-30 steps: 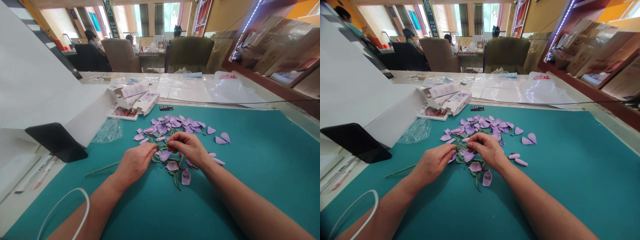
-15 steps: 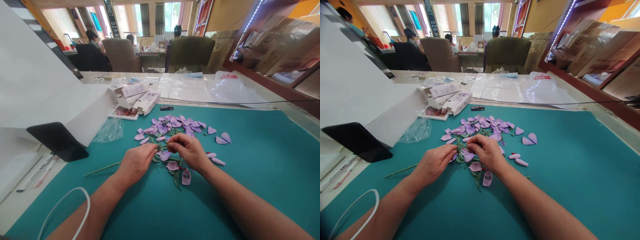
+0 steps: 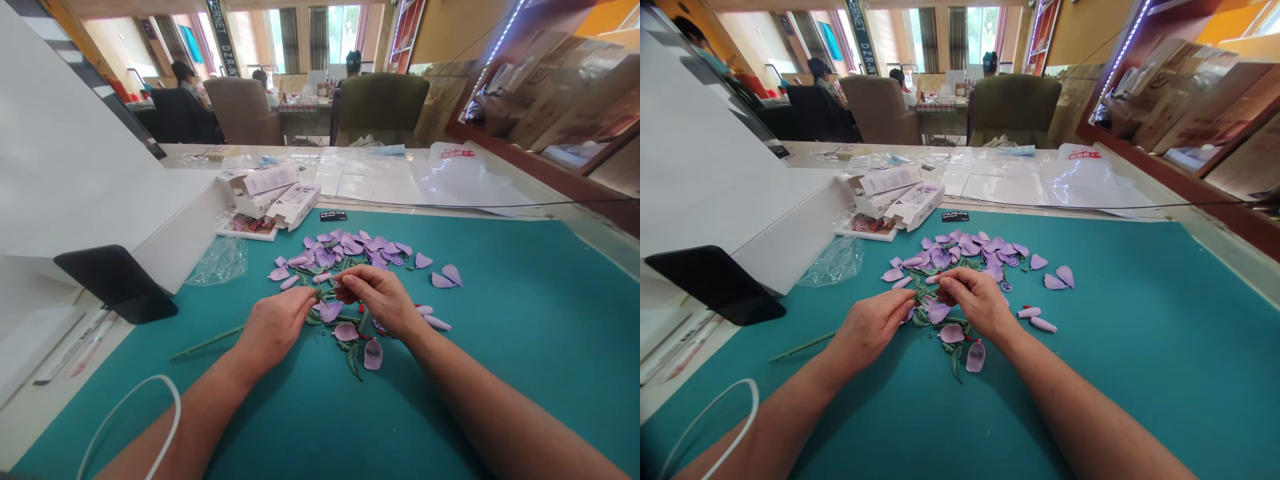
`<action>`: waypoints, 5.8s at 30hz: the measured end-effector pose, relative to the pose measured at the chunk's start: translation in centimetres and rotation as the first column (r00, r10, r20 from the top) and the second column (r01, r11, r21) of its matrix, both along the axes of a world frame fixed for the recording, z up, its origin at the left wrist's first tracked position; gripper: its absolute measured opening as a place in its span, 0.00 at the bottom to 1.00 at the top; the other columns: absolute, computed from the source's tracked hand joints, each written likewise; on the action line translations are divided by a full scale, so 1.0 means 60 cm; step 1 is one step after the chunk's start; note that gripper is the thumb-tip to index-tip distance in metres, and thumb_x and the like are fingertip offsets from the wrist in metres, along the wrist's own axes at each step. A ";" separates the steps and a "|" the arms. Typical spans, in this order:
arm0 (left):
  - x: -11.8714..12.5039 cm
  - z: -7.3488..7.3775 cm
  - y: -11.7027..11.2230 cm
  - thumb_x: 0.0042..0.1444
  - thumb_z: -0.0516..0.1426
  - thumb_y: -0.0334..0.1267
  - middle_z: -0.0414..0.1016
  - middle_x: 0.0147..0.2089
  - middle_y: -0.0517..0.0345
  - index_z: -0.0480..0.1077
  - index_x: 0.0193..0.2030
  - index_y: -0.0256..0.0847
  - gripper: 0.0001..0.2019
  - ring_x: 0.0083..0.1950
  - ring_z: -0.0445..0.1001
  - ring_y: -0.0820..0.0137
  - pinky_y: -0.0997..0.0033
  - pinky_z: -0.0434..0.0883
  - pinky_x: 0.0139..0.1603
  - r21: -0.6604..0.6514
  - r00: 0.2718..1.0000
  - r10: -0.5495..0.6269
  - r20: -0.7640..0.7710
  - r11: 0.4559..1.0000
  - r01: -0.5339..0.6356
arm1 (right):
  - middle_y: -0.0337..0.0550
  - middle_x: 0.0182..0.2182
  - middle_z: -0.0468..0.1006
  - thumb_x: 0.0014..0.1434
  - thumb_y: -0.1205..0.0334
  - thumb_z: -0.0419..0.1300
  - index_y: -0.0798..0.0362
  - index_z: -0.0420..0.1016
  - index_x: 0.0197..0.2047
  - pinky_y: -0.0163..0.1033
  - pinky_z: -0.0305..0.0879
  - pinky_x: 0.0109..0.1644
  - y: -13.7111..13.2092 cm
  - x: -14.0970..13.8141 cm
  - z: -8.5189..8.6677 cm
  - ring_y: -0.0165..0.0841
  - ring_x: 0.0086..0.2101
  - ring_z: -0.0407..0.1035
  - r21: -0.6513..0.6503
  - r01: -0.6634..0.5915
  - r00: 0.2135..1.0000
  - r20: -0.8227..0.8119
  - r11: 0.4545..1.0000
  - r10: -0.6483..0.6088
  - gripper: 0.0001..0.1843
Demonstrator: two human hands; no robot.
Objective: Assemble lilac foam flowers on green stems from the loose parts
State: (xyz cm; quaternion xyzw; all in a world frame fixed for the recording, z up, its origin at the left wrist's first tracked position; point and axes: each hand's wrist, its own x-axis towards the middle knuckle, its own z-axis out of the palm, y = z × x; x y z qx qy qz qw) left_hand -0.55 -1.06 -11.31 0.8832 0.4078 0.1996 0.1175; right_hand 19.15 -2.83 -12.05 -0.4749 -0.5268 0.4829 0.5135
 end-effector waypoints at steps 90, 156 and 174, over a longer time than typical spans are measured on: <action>0.019 0.029 0.009 0.51 0.63 0.40 0.64 0.19 0.67 0.70 0.44 0.41 0.14 0.16 0.53 0.80 0.81 0.52 0.17 -0.850 0.570 0.631 0.526 0.398 0.345 | 0.48 0.44 0.79 0.59 0.63 0.56 0.48 0.80 0.44 0.38 0.64 0.41 0.050 0.225 -0.029 0.40 0.43 0.72 0.086 0.363 0.115 0.984 0.928 -0.137 0.13; 0.013 0.012 -0.022 0.61 0.52 0.40 0.69 0.29 0.62 0.67 0.50 0.40 0.13 0.23 0.62 0.77 0.75 0.60 0.23 -0.620 0.756 0.260 0.601 0.748 0.236 | 0.39 0.21 0.78 0.41 0.61 0.75 0.56 0.72 0.27 0.31 0.70 0.27 -0.025 -0.037 0.018 0.26 0.21 0.72 -0.266 -0.189 0.750 -0.661 0.945 -0.036 0.17; 0.017 0.015 -0.026 0.60 0.52 0.41 0.69 0.29 0.61 0.67 0.48 0.38 0.13 0.23 0.62 0.76 0.73 0.60 0.24 -0.627 0.765 0.265 0.587 0.746 0.223 | 0.32 0.22 0.74 0.35 0.63 0.76 0.54 0.71 0.28 0.31 0.68 0.28 -0.026 -0.040 0.021 0.24 0.22 0.69 -0.220 -0.053 0.803 -0.589 0.974 -0.089 0.19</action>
